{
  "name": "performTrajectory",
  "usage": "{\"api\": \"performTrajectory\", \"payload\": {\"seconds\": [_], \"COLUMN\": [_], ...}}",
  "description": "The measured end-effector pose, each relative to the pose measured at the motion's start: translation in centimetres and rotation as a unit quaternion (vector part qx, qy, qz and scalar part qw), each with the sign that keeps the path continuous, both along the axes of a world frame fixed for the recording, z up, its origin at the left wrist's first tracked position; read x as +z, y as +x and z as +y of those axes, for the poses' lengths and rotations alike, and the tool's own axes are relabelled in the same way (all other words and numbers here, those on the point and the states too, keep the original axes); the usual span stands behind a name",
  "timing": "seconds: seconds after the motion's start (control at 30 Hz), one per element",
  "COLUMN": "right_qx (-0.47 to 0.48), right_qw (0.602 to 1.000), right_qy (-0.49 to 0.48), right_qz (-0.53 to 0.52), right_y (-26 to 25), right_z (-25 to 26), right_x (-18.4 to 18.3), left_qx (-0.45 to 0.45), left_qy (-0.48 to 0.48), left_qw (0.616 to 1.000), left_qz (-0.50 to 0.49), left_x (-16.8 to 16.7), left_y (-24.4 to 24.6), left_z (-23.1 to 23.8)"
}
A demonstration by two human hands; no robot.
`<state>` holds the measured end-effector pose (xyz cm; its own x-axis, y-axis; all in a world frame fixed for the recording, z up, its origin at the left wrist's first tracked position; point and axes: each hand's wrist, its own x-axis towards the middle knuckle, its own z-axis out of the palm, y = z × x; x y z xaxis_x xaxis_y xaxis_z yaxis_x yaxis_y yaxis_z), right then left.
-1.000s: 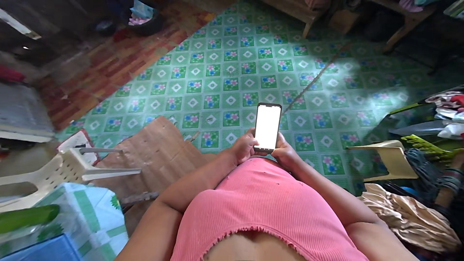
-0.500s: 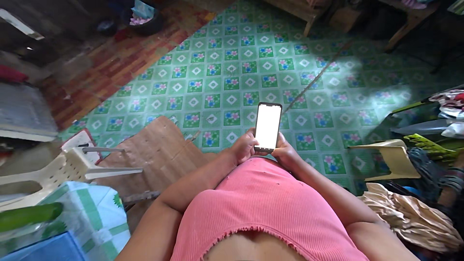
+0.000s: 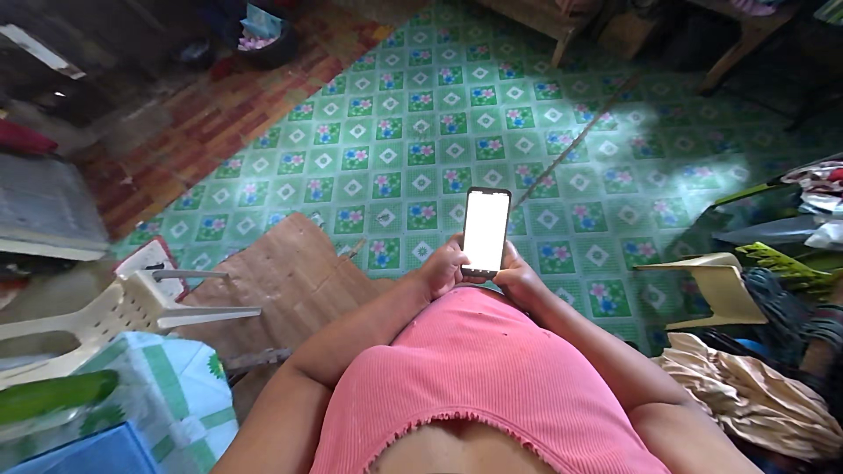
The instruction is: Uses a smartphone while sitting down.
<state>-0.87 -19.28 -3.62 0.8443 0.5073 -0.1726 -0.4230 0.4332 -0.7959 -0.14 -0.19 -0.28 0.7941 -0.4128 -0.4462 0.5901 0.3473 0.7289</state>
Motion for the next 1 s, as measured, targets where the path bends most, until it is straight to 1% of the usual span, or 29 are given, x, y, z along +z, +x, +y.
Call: {"api": "performTrajectory", "payload": {"seconds": [0.23, 0.47, 0.67, 0.77, 1.0], "right_qx": [0.001, 0.003, 0.004, 0.005, 0.008], "right_qw": [1.000, 0.996, 0.997, 0.996, 0.996], "right_qy": [0.007, -0.091, -0.071, -0.087, -0.085], "right_qz": [-0.005, -0.025, -0.017, -0.023, -0.014], "right_y": [-0.1, -0.3, -0.5, -0.5, -0.5], "right_z": [0.0, 0.2, 0.2, 0.2, 0.3], "right_x": [0.2, 0.8, 1.0, 0.9, 0.8], "left_qx": [0.003, 0.007, 0.010, 0.010, 0.002], "left_qy": [0.011, 0.037, 0.045, 0.036, -0.014], "left_qw": [1.000, 0.999, 0.999, 0.999, 1.000], "left_qz": [0.004, 0.012, 0.011, 0.010, 0.001], "left_x": [0.1, 0.6, 0.6, 0.6, 0.3], "left_y": [-0.1, -0.1, -0.3, -0.4, -0.6], "left_z": [-0.1, -0.2, -0.3, -0.2, 0.5]}}
